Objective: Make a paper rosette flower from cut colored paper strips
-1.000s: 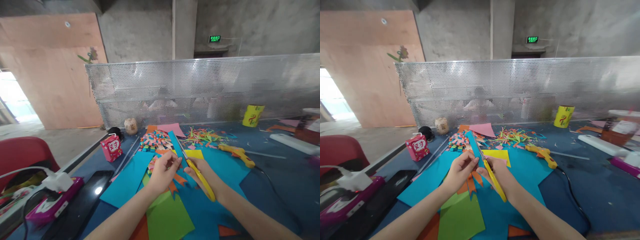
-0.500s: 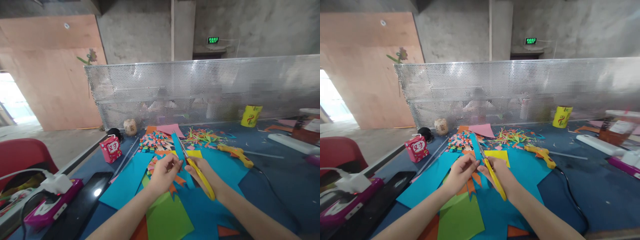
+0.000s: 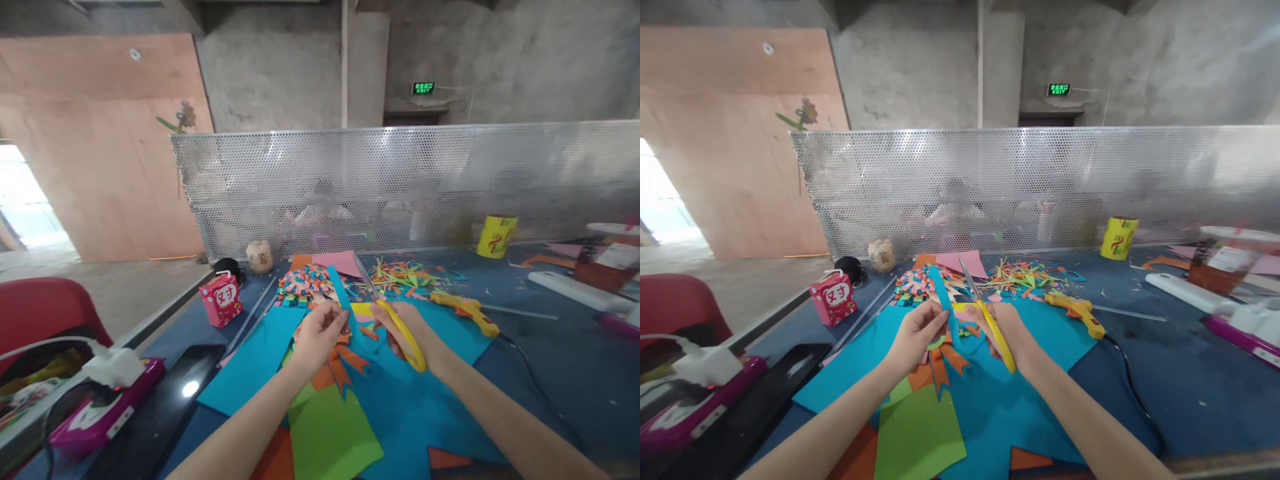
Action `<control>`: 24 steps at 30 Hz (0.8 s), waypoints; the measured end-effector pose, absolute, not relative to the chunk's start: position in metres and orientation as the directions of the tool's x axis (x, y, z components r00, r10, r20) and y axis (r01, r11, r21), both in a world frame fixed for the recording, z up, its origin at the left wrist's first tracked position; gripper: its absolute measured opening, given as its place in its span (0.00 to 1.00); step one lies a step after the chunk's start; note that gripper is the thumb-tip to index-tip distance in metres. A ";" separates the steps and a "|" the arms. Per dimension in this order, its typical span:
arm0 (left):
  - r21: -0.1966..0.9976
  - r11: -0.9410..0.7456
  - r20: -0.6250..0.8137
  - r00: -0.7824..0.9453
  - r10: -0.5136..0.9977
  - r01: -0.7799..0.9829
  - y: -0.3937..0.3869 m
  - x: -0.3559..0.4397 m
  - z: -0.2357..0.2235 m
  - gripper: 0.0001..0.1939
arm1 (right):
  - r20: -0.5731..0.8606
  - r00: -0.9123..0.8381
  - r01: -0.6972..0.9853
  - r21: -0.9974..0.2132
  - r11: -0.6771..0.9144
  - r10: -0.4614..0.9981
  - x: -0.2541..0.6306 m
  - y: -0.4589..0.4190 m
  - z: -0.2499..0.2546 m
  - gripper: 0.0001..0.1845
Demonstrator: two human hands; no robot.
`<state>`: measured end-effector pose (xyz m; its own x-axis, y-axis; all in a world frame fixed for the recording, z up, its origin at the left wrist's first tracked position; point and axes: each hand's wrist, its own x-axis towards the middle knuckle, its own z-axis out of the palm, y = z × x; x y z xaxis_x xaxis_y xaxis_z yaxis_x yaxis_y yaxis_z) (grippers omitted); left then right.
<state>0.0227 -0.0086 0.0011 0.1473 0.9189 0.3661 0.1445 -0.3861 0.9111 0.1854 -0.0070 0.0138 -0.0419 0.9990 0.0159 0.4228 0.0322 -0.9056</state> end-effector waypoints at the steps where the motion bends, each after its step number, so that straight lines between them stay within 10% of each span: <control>1: 0.908 -0.387 0.371 0.121 0.921 0.161 -0.006 0.021 0.002 0.12 | -0.026 -0.020 0.436 -0.900 -0.015 0.999 0.188 -0.001 0.016 0.24; 24: 0.957 -0.271 0.219 -0.356 0.909 -0.104 0.031 -0.023 0.000 0.12 | 0.274 -0.186 0.807 -0.505 0.305 0.944 0.208 0.034 -0.028 0.10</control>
<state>-0.0230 0.0306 -0.0004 -0.3555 0.9087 0.2189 -0.1040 -0.2712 0.9569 0.2082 0.0335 -0.0282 -0.1855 0.9436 0.2742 0.8074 0.3054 -0.5047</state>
